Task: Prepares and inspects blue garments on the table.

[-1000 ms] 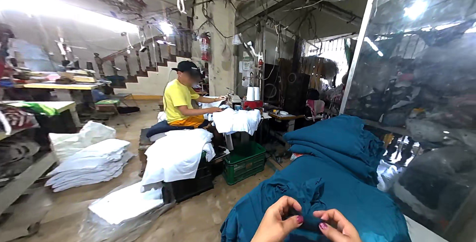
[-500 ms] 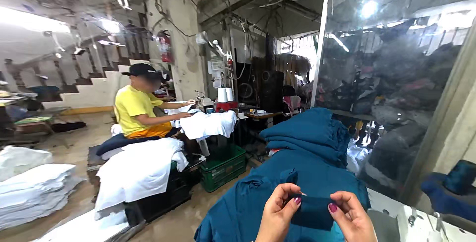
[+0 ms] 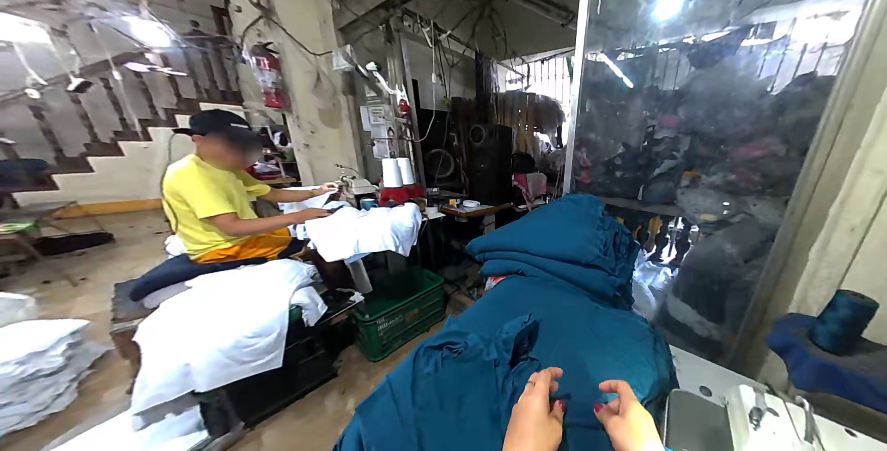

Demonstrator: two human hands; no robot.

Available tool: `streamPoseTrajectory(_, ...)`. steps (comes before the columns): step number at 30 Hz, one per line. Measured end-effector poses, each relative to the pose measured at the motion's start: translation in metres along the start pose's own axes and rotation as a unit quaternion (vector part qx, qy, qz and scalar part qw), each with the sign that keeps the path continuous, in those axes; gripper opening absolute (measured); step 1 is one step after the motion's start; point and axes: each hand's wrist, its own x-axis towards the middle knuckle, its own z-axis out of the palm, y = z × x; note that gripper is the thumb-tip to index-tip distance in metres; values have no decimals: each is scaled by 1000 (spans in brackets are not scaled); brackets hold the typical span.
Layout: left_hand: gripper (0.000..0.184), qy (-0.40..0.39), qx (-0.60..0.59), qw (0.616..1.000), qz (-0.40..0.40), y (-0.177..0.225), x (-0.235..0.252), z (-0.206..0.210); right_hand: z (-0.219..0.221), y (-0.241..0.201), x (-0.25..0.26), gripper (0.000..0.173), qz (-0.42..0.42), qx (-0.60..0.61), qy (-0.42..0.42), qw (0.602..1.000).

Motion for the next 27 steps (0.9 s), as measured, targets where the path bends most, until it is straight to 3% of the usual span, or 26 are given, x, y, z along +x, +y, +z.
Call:
streamPoseTrajectory(2, 52, 46, 72, 995, 43, 0, -7, 1, -1, 4, 1, 47, 8, 23, 3, 1000)
streamPoseTrajectory(4, 45, 156, 97, 962, 202, -5, -13, 13, -2, 9, 3, 47, -1, 65, 29, 997)
streamPoseTrajectory(5, 36, 169, 95, 943, 271, -4, -16, 19, -3, 10, 3, 47, -7, 89, 45, 995)
streamPoseTrajectory(7, 23, 112, 116, 925, 343, -1, -26, 32, -3, 14, 5, 46, -22, 138, 81, 987)
streamPoseTrajectory(8, 24, 50, 155, 927, 339, -2, -32, 37, -3, 16, 6, 45, -27, 164, 94, 982)
streamPoseTrajectory(10, 45, -106, 252, 917, 290, -7, -43, 41, -3, 18, 5, 43, -31, 215, 105, 970)
streamPoseTrajectory(11, 50, -122, 270, 905, 306, -15, -45, 43, -3, 18, 4, 43, -34, 233, 106, 966)
streamPoseTrajectory(14, 48, -175, 134, 922, 318, -22, -43, 26, -3, 18, 0, 42, -35, 274, 101, 956)
streamPoseTrajectory(16, 37, -116, -23, 949, 291, -15, -39, 11, -7, 14, -4, 41, -32, 308, 102, 945)
streamPoseTrajectory(19, 15, -28, 39, 956, 289, -8, -42, -5, -9, 12, -7, 40, -24, 360, 107, 926)
streamPoseTrajectory(22, 12, -65, 122, 947, 291, -15, -46, -6, -11, 14, -6, 40, -28, 382, 110, 917)
streamPoseTrajectory(27, 15, -133, 69, 958, 246, -20, -34, -15, -11, 14, -5, 38, -29, 381, 98, 919)
